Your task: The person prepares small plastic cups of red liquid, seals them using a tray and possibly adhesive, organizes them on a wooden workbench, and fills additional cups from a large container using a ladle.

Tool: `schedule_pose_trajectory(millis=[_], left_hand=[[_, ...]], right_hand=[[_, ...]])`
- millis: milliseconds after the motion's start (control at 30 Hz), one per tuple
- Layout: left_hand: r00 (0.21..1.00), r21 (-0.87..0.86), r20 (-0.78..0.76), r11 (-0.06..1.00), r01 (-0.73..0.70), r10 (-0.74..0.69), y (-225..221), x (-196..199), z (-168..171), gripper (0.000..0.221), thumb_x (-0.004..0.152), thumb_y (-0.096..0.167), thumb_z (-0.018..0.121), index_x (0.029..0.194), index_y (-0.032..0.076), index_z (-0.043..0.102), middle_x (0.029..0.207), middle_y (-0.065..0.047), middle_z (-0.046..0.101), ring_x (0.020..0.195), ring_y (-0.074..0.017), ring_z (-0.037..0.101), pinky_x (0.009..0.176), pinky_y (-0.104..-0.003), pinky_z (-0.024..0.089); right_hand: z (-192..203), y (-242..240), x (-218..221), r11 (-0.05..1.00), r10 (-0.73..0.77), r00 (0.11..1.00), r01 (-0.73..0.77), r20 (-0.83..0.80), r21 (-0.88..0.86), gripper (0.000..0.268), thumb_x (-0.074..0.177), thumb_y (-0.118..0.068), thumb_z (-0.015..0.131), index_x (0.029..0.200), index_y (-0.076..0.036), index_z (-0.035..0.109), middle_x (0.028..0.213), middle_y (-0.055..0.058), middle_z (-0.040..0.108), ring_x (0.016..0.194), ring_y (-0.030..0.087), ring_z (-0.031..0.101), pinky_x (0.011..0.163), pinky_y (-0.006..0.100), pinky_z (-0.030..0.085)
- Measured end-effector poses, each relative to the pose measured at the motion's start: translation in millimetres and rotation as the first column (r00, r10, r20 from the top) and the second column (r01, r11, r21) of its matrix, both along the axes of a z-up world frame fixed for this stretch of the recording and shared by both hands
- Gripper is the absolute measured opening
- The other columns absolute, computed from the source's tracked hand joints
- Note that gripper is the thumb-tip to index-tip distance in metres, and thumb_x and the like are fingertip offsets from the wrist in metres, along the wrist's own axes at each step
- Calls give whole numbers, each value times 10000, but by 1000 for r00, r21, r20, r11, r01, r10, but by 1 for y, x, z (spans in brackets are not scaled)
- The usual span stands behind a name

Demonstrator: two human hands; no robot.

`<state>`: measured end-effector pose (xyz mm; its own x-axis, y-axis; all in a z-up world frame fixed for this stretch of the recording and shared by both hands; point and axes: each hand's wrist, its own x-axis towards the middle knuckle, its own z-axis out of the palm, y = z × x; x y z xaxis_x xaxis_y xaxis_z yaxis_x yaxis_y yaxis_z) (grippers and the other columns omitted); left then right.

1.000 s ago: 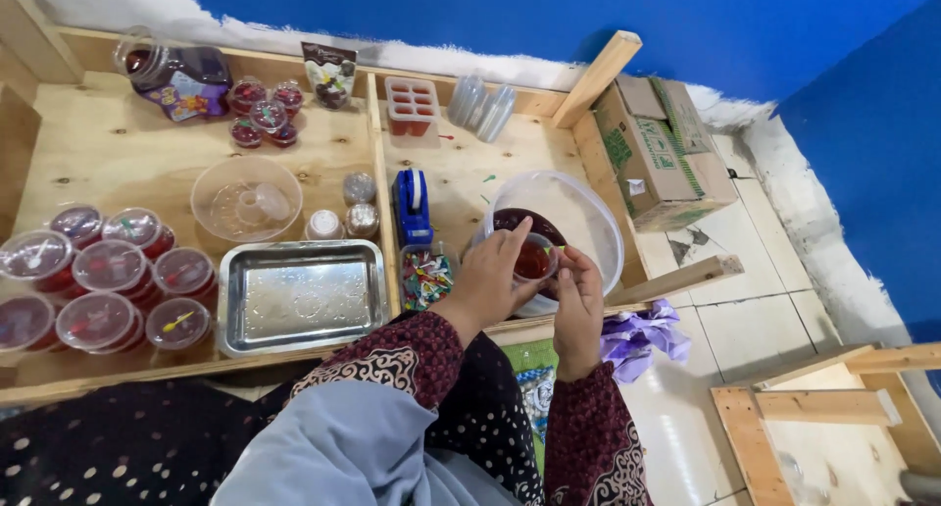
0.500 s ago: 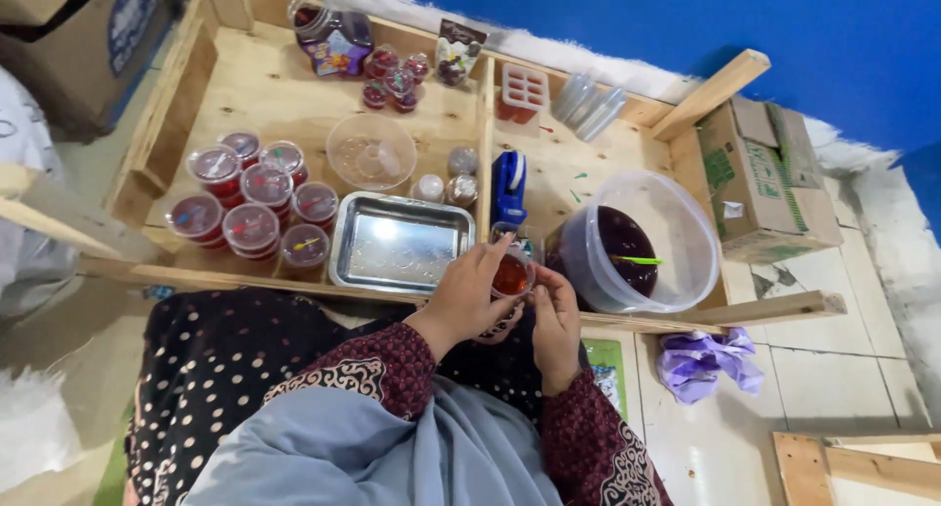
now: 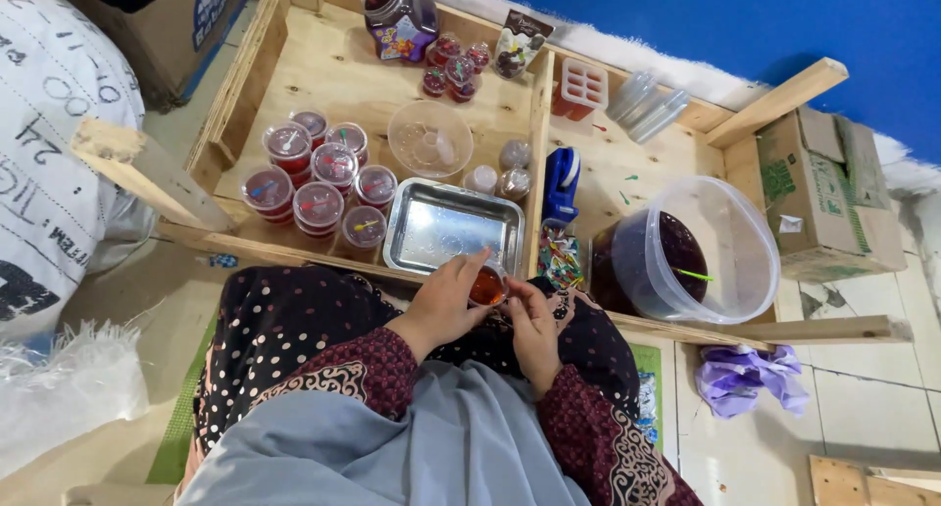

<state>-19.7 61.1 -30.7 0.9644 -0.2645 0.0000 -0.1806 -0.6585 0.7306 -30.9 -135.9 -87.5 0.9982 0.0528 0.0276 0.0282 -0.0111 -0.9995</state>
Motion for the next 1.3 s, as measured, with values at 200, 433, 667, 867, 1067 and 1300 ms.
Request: schedule_pose_trajectory(millis=[200, 433, 667, 867, 1067, 1300], left_hand=[[997, 42, -62, 998, 45, -42, 11, 21, -37, 840, 922, 388, 705, 1620, 188, 282, 1384, -235, 537, 1322, -416, 550, 1102, -499, 442], [998, 89, -54, 995, 41, -36, 12, 51, -70, 794, 906, 334, 722, 1586, 150, 356, 1388, -238, 537, 1345, -414, 519, 1122, -501, 400], [998, 53, -49, 998, -34, 36, 19, 74, -91, 802, 860, 191, 718, 1574, 109, 360, 1331, -252, 571, 1261, -453, 572, 1065, -522, 465], [995, 28, -77, 997, -68, 70, 22, 99, -109, 833, 824, 132, 739, 1570, 78, 371, 1308, -264, 581, 1222, -471, 597, 1027, -535, 510], [990, 30, -114, 997, -76, 79, 24, 125, -118, 865, 794, 86, 762, 1563, 78, 367, 1286, -255, 584, 1200, -470, 603, 997, -543, 529], [997, 95, -62, 994, -49, 56, 20, 141, -150, 804, 819, -5, 689, 1559, 100, 391, 1298, -251, 568, 1228, -456, 579, 985, -525, 536]], right_hand=[[-29, 8, 15, 1000, 3, 998, -2, -69, 15, 289, 1051, -22, 495, 1318, -11, 603, 1317, 167, 665, 1156, 221, 643, 932, 399, 600], [-66, 9, 47, 1000, 16, 994, -15, -111, 16, 304, 1038, -17, 524, 1333, -16, 597, 1336, 151, 657, 1174, 200, 628, 949, 375, 588], [-103, 9, 89, 997, 75, 980, -78, -182, -14, 314, 1031, -30, 555, 1341, -36, 601, 1270, 123, 655, 1152, 187, 614, 940, 373, 583], [-131, 11, 115, 993, 115, 964, -109, -238, 36, 338, 1038, -51, 564, 1375, -49, 582, 1281, 121, 639, 1167, 199, 605, 970, 395, 573], [-136, 13, 130, 993, 112, 943, -93, -313, 74, 365, 1036, -47, 562, 1401, -41, 559, 1356, 153, 623, 1239, 234, 599, 1015, 411, 546], [-134, 17, 141, 995, 87, 912, -64, -401, 72, 366, 1031, -45, 560, 1396, -32, 569, 1392, 157, 608, 1267, 237, 586, 1025, 389, 540]])
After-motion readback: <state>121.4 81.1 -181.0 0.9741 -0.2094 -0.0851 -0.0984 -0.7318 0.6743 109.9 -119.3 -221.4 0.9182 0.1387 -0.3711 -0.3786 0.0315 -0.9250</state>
